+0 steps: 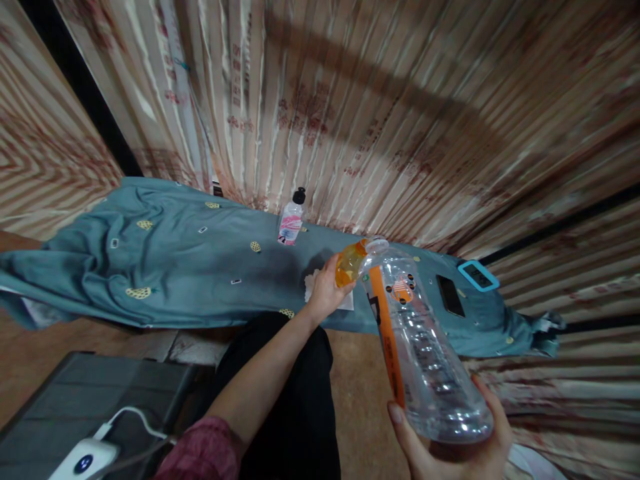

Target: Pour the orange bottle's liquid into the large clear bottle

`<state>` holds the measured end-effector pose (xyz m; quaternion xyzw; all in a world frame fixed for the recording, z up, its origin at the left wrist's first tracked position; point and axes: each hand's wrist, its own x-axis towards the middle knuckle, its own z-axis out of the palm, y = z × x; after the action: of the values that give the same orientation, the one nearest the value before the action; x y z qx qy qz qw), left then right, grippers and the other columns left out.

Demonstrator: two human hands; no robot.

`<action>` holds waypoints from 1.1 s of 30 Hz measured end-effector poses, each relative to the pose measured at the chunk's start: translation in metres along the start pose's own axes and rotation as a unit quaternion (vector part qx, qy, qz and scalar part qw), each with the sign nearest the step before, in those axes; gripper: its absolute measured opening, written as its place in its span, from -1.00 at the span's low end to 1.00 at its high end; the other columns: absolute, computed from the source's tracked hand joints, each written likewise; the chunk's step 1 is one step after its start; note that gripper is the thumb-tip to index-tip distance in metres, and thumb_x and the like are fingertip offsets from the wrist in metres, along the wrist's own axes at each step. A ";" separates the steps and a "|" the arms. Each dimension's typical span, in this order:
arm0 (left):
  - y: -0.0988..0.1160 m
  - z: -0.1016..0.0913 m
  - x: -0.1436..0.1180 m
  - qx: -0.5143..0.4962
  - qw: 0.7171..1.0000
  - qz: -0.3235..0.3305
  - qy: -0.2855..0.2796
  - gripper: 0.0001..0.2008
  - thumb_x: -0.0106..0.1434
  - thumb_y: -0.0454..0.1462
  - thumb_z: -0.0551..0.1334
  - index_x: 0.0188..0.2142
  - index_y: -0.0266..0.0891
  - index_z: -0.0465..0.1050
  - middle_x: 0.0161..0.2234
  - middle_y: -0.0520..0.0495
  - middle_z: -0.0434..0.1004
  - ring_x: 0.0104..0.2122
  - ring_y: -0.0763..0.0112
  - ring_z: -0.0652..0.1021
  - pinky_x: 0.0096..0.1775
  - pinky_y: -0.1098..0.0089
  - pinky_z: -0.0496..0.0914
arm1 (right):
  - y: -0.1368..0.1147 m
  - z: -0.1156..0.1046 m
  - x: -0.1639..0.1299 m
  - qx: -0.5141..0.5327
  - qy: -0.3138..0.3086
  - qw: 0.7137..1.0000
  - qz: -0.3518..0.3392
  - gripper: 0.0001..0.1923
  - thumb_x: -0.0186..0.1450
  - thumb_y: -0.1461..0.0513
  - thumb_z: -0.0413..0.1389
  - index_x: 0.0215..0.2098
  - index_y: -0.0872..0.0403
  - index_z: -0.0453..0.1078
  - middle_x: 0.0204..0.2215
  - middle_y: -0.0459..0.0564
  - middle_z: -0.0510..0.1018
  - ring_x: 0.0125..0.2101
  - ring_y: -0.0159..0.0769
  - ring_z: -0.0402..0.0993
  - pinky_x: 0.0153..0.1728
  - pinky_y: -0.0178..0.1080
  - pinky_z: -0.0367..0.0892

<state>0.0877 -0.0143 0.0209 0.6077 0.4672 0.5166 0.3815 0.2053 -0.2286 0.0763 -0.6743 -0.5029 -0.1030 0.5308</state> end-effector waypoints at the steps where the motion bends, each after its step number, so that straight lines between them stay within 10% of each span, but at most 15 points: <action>1: 0.000 0.000 0.000 -0.002 1.000 0.001 0.000 -0.33 0.07 -0.38 0.40 0.18 -0.22 0.29 0.10 -0.20 0.53 0.08 0.12 0.56 0.16 0.08 0.42 | -0.003 0.001 0.000 0.007 -0.001 1.000 0.013 0.15 -0.07 -0.05 0.45 0.37 0.14 0.12 0.16 0.29 0.38 -0.02 -0.07 0.47 -0.31 -0.14 0.56; 12: -0.005 0.002 0.002 0.002 1.000 0.006 0.003 -0.27 0.04 -0.44 0.38 0.22 -0.21 0.26 0.09 -0.19 0.54 0.12 0.10 0.53 0.19 0.04 0.39 | 0.018 -0.002 -0.002 0.037 -0.020 0.999 -0.013 0.15 -0.09 0.06 0.48 0.37 0.08 0.12 0.24 0.28 0.33 0.12 0.02 0.41 -0.25 -0.15 0.55; 17: -0.009 0.003 0.003 -0.001 1.000 0.004 0.002 -0.27 0.05 -0.38 0.41 0.22 -0.29 0.25 0.13 -0.27 0.50 0.13 0.06 0.53 0.19 0.04 0.39 | -0.001 0.005 -0.003 0.061 0.009 0.996 0.059 0.11 -0.07 0.02 0.47 0.35 0.13 0.15 0.26 0.32 0.32 0.24 0.10 0.32 0.19 0.21 0.29; 33: -0.017 0.007 0.005 -0.015 1.000 0.022 0.014 -0.28 0.05 -0.34 0.44 0.20 -0.21 0.27 0.09 -0.20 0.54 0.09 0.05 0.56 0.15 0.05 0.43 | 0.021 -0.001 -0.007 0.042 -0.024 0.999 0.002 0.12 -0.07 0.08 0.48 0.37 0.09 0.11 0.26 0.30 0.31 0.22 0.10 0.35 0.09 0.13 0.43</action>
<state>0.0915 -0.0048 0.0047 0.6048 0.4514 0.5401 0.3726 0.2184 -0.2318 0.0591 -0.6543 -0.5184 -0.0646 0.5468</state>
